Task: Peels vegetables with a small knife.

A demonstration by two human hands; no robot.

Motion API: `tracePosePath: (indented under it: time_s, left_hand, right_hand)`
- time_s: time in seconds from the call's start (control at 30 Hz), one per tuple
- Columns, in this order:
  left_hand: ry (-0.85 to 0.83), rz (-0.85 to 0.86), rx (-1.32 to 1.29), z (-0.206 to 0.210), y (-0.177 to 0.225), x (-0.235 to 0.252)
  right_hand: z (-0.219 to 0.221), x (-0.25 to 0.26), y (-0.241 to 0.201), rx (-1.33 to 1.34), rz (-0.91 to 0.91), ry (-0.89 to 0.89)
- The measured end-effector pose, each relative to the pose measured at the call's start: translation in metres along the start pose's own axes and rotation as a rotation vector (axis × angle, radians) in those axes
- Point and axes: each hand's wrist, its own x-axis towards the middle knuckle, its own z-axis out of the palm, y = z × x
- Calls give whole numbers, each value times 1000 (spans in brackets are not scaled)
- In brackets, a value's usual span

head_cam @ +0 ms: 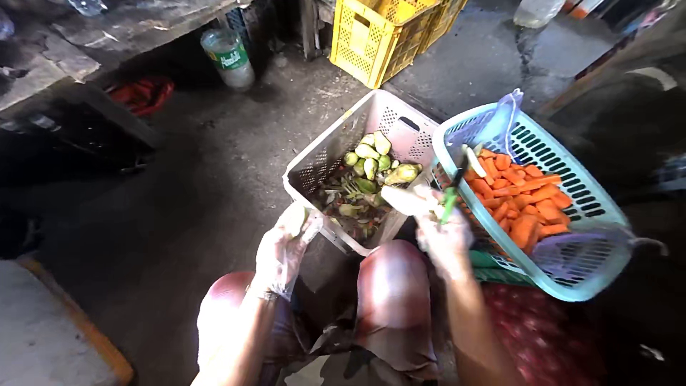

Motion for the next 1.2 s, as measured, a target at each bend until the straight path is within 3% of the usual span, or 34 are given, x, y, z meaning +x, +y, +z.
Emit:
tracePosePath:
  time_s: [0.1,0.23,0.33,0.47,0.53,0.6,0.67,0.73,0.83,0.97,1.07,1.2]
  left_hand:
    - [15,-38,-52,-4,0,5]
    - [44,-51,3,-6,-5,3]
    - [93,-61,42,-1,-6,3]
    - [37,3,163,-6,2,2]
    - [49,20,150,-7,7,1]
    - [61,34,145,-3,13,1]
    - [45,43,110,1,14,-1]
    - [13,21,-34,1,9,2]
    - [1,-69,-313,4,4,9]
    - [0,-72,-227,-4,2,15]
    - [-30,-33,-148,-11,10,11]
    - [6,-18,-307,-11,14,10]
  right_hand:
    - [-62,32,-10,-351,-10,157]
    - [-116,100,38,-558,114,109]
    - [-115,130,77,-689,299,-63]
    - [-107,140,100,-774,331,-198]
    - [-110,133,95,-788,290,-194]
    - [-112,119,78,-739,191,-49]
    - [-103,97,42,-666,64,116]
    - [-79,71,15,-611,-97,167]
    - [-7,17,-2,-375,-266,-102]
    - [70,-46,-9,-76,-275,-550]
    - [95,-74,-9,-98,-335,-526]
    - [105,-93,-5,-213,-513,-453]
